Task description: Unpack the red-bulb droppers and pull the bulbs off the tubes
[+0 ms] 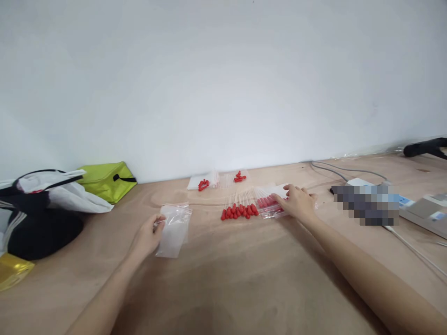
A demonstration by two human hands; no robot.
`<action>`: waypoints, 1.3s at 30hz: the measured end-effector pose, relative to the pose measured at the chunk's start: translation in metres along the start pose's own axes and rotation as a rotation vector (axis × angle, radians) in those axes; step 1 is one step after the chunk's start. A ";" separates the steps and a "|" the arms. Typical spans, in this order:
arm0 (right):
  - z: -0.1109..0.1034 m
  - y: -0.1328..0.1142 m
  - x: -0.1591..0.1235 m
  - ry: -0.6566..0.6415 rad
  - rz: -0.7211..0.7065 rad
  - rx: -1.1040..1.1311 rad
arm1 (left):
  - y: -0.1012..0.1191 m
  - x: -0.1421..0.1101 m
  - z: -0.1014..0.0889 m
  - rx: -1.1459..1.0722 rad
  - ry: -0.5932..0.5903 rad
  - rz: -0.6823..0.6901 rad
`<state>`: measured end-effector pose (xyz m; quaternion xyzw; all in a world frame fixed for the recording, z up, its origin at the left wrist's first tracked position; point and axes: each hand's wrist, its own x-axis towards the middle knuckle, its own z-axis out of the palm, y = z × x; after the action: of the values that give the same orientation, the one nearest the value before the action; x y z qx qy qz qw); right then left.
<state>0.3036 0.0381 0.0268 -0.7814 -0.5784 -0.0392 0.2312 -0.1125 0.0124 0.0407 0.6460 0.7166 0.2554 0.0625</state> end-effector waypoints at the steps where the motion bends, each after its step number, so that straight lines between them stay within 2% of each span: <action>1: -0.001 0.001 0.004 -0.058 0.026 -0.021 | -0.005 0.001 0.002 0.062 -0.013 0.001; 3: -0.002 0.000 0.009 -0.157 0.054 -0.047 | -0.009 -0.001 0.007 0.218 0.011 0.042; 5: -0.001 -0.003 0.011 -0.227 0.067 -0.054 | -0.008 -0.004 0.010 0.363 0.100 0.096; 7: 0.000 -0.004 0.013 -0.265 0.074 -0.058 | -0.003 -0.008 0.012 0.407 0.147 0.177; 8: 0.001 -0.004 0.013 -0.275 0.074 -0.060 | 0.000 -0.010 0.014 0.400 0.125 0.235; 10: 0.002 -0.004 0.012 -0.278 0.069 -0.058 | 0.006 -0.013 0.017 0.383 -0.014 0.328; 11: 0.003 -0.003 0.012 -0.269 0.063 -0.050 | 0.009 -0.014 0.019 0.393 -0.110 0.333; 14: 0.006 -0.001 0.013 -0.154 0.055 0.058 | 0.017 -0.018 0.024 0.449 -0.336 0.212; 16: 0.006 0.002 0.015 -0.045 0.050 0.179 | 0.021 -0.020 0.025 0.468 -0.384 0.149; 20: 0.000 0.003 0.022 0.062 0.005 0.348 | 0.018 -0.021 0.026 0.455 -0.332 0.135; 23: -0.007 -0.003 0.020 0.095 -0.140 0.689 | 0.014 -0.019 0.024 0.400 -0.152 0.184; 25: -0.010 -0.013 0.012 -0.013 -0.300 0.971 | 0.018 -0.018 0.020 0.326 0.039 0.259; 27: -0.010 -0.025 -0.002 -0.253 -0.436 1.141 | 0.031 -0.020 0.014 0.185 0.198 0.378; 28: -0.010 -0.032 -0.011 -0.399 -0.482 1.182 | 0.040 -0.024 0.012 0.090 0.241 0.448; 29: -0.008 -0.039 -0.019 -0.540 -0.524 1.207 | 0.051 -0.029 0.011 0.004 0.226 0.517; 31: -0.002 -0.050 -0.037 -0.768 -0.603 1.219 | 0.074 -0.044 0.012 -0.082 0.140 0.671; 34: 0.010 -0.063 -0.055 -0.988 -0.683 1.212 | 0.099 -0.070 0.023 -0.108 -0.167 0.881; 36: 0.018 -0.067 -0.061 -1.031 -0.655 1.224 | 0.106 -0.082 0.032 -0.096 -0.334 0.934; 37: 0.021 -0.067 -0.063 -1.020 -0.598 1.241 | 0.107 -0.086 0.037 -0.078 -0.400 0.931; 39: 0.024 -0.066 -0.067 -0.974 -0.383 1.286 | 0.106 -0.090 0.044 -0.026 -0.478 0.867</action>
<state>0.2161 0.0037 0.0046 -0.3141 -0.6464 0.6032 0.3458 0.0146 -0.0575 0.0282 0.9244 0.3441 0.1117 0.1212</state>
